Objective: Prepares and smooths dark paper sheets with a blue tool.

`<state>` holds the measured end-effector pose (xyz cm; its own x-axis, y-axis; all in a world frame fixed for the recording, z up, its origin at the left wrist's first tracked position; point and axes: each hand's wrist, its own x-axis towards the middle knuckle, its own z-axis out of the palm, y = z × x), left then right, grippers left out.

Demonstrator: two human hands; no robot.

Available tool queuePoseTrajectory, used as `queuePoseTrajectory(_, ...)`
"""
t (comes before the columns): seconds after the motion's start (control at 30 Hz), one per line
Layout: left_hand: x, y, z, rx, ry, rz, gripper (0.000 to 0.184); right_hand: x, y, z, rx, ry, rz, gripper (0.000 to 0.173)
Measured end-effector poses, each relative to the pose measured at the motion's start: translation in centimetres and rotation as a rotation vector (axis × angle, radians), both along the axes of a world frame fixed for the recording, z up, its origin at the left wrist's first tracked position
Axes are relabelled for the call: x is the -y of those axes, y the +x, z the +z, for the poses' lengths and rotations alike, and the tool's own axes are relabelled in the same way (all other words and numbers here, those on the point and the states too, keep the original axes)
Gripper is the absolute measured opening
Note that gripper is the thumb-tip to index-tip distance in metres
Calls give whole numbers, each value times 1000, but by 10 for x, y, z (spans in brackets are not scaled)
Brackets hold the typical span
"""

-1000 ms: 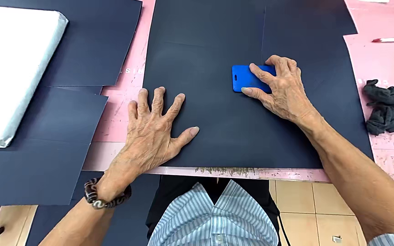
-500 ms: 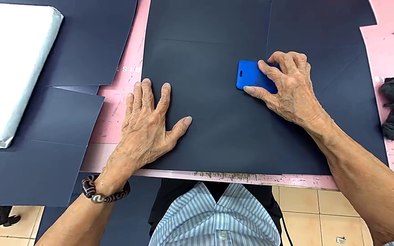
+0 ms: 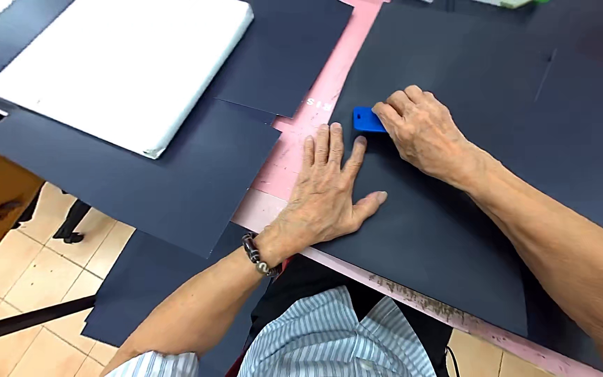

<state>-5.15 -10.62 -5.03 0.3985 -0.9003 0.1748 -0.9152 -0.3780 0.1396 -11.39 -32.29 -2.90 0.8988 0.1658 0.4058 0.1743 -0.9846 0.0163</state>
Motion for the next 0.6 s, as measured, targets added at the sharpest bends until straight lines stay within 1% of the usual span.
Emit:
queuePoseTrajectory(0.1,0,-2,2,-12,8,8,91,-2,39,6,-43,28,-1,19)
queuePoseTrajectory(0.23,0,-6,4,-15,-25,31,89,2,77,17,-107,22,-97,27)
queuePoseTrajectory(0.33,-1,-10,6,44,-57,63,84,-3,90,28,-203,-4,-195,34)
queuePoseTrajectory(0.4,-2,-11,7,99,-130,74,80,-20,84,33,-233,6,-204,33)
queuePoseTrajectory(0.47,-1,-10,8,110,-208,70,71,-46,69,35,-225,25,-162,30)
queuePoseTrajectory(0.53,0,-14,8,66,-291,49,54,-59,54,37,-238,25,-147,29)
queuePoseTrajectory(0.6,-11,-21,13,-2,-308,11,35,-57,49,37,-245,31,-142,30)
